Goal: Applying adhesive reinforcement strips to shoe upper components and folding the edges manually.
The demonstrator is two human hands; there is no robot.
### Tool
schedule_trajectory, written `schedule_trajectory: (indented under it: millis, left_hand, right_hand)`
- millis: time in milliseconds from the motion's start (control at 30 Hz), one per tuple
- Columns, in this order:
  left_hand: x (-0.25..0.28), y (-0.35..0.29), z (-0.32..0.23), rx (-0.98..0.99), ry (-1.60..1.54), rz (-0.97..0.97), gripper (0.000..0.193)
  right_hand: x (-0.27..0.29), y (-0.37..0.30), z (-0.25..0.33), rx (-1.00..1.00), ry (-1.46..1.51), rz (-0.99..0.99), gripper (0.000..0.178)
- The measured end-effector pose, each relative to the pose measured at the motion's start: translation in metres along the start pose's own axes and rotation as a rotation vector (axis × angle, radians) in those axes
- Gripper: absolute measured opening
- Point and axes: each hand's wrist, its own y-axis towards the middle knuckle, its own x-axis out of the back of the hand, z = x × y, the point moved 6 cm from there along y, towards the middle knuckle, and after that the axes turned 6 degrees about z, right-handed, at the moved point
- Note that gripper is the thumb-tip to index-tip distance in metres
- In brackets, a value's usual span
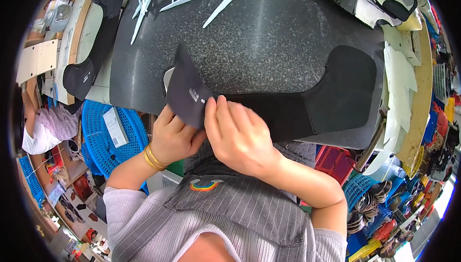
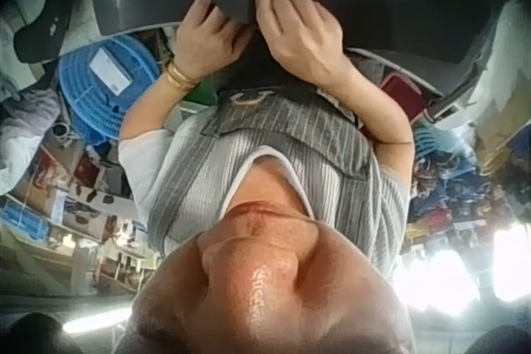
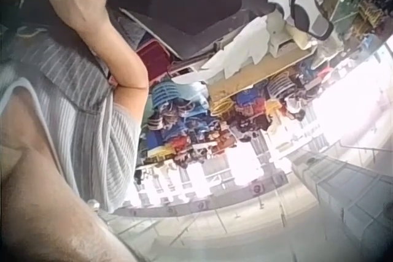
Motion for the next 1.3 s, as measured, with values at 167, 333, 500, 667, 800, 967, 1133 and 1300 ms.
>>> schedule_trajectory:
  millis: [167, 333, 500, 667, 800, 967, 1133, 1300]
  left_hand:
    - [0.0, -0.004, 0.004, -0.026, -0.061, -0.036, 0.043]
    - [0.001, -0.003, 0.004, -0.018, -0.068, -0.031, 0.042]
    - [-0.001, -0.006, 0.006, -0.016, -0.057, -0.016, 0.042]
    - [0.001, 0.002, 0.003, 0.047, -0.008, -0.022, 0.04]
    - [0.001, -0.01, 0.017, 0.103, -0.214, 0.057, 0.04]
    - [0.021, 0.004, 0.035, 0.305, -0.515, 0.005, 0.031]
    - [0.015, 0.027, 0.084, 0.99, -1.633, 0.155, 0.028]
    - [0.016, 0.064, 0.087, 0.759, -0.785, 0.529, 0.018]
  right_hand:
    - [-0.007, -0.008, 0.018, 0.078, -0.221, 0.075, 0.048]
    - [0.001, -0.005, 0.004, -0.004, 0.092, 0.052, 0.048]
    - [-0.004, -0.003, 0.01, 0.035, -0.001, 0.095, 0.047]
    - [-0.003, -0.006, -0.003, -0.021, 0.234, -0.061, 0.046]
    - [-0.008, -0.004, 0.011, 0.053, -0.035, 0.074, 0.04]
    - [-0.015, 0.0, 0.001, -0.128, 0.218, 0.14, 0.07]
    - [-0.025, 0.002, 0.008, 0.018, 0.099, 0.184, 0.064]
    - [-0.026, 0.006, 0.01, 0.049, 0.071, 0.155, 0.057]
